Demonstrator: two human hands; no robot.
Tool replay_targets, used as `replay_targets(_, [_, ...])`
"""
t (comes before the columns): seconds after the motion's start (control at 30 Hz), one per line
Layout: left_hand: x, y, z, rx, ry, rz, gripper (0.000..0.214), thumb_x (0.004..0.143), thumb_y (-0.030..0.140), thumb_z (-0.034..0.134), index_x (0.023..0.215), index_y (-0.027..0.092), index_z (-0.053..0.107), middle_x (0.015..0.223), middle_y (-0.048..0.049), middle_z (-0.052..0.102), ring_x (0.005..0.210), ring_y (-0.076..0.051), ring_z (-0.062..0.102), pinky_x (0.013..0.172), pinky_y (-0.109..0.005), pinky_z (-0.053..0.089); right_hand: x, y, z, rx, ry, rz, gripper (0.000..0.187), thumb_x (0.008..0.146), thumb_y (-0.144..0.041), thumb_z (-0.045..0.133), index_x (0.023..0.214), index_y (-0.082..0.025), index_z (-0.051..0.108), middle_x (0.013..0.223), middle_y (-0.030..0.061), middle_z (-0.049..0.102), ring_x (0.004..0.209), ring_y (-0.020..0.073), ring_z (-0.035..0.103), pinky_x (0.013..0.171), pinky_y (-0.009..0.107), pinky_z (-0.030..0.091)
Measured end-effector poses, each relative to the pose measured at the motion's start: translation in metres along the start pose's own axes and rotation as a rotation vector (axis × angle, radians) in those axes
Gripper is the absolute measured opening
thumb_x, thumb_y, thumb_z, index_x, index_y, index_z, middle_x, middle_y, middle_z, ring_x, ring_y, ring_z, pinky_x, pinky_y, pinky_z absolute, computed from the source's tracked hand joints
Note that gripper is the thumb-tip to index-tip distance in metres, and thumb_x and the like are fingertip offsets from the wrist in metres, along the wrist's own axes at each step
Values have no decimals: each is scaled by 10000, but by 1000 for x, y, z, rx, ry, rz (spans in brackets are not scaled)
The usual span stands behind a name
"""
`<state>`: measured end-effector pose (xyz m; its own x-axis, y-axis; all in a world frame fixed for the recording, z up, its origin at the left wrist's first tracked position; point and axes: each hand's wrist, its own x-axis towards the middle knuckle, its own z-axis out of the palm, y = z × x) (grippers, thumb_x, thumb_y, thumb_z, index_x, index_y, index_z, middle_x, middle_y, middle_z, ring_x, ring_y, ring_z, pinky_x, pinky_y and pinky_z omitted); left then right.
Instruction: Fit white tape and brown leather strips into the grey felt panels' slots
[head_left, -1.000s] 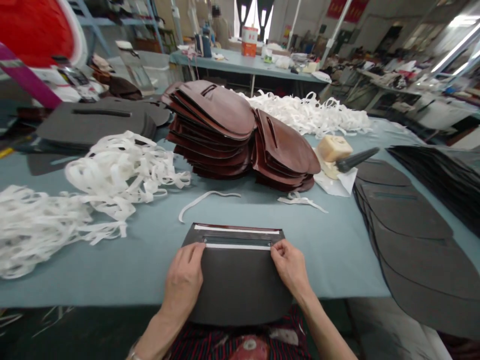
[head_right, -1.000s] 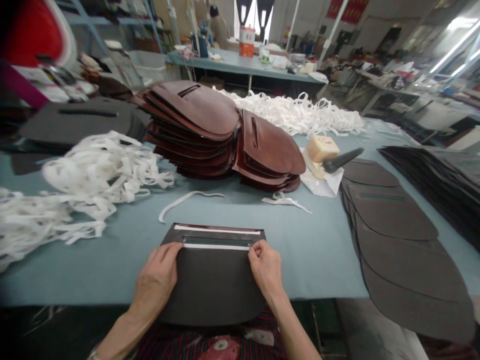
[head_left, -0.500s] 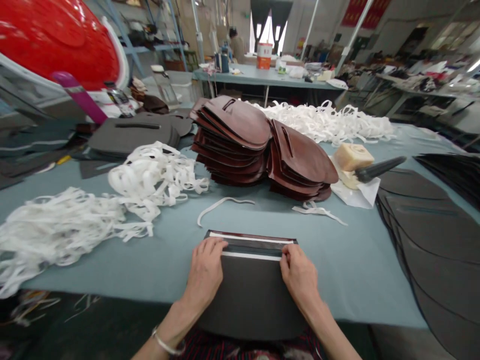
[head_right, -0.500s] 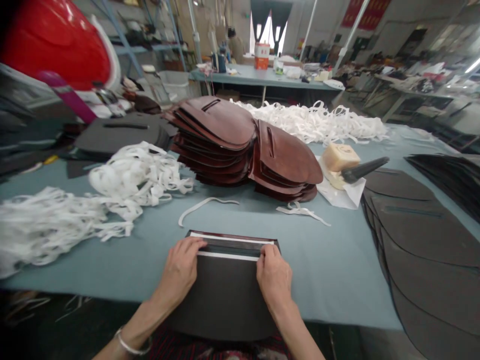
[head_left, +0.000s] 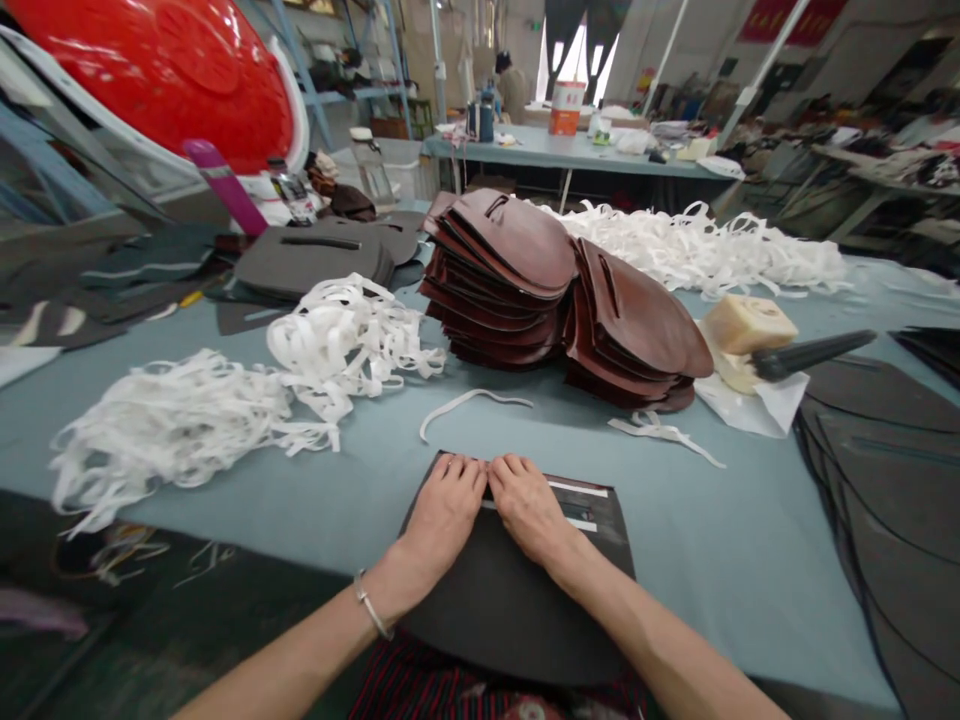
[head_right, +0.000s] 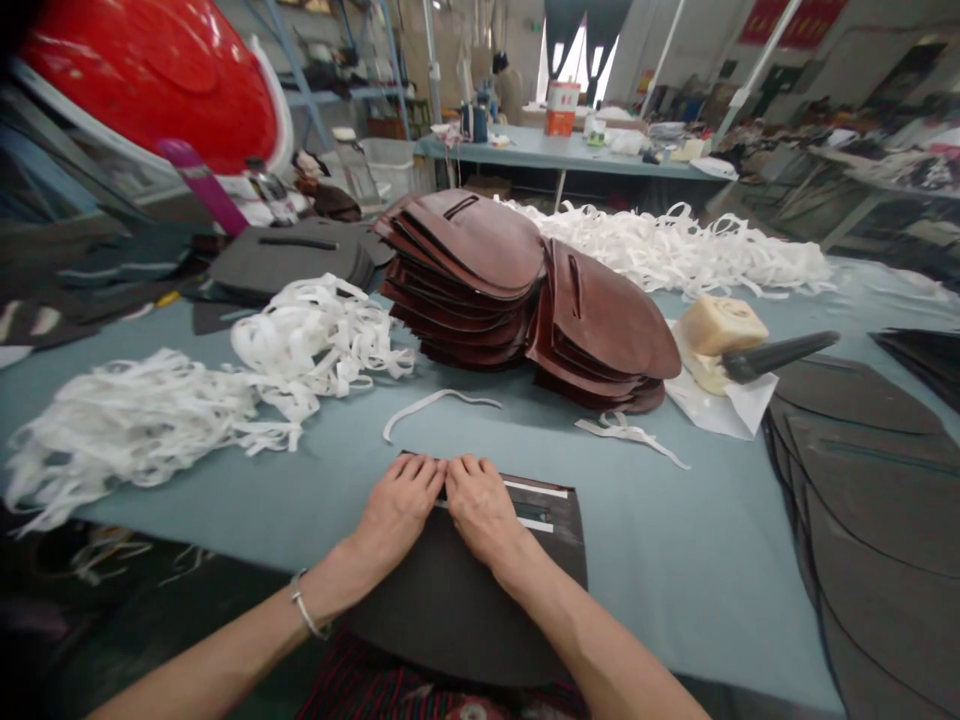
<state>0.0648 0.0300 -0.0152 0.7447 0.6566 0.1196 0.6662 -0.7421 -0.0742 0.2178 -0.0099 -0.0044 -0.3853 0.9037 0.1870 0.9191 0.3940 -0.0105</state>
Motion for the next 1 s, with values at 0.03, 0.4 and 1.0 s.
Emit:
replay_targets(0.03, [0,1,0,29,-5,15,385,849,41,388,1195,108,543,1126,-154,584,1070,-271,525,977,-453,374,-3,3,-2,-7,-11,-14,221,855,-81,467,1024,-149,593,959,105,571,887,247,470,770,377,414])
replay_targets(0.4, [-7,-35,-16,-383,79,-231,353,823,17,372,1017,193,607,1091,-85,582,1075,-218,519,991,-428,379,-38,13,-15,10,7,124,201,844,-43,451,906,-166,597,923,105,566,881,242,472,750,371,388])
replay_targets(1.0, [-15,-36,-20,-1047,-6,-679,650,674,294,692,1257,157,438,1078,-98,640,973,-237,622,885,-386,478,-38,-7,5,423,148,178,214,943,-174,418,1107,-180,555,1005,81,559,946,202,481,816,356,408])
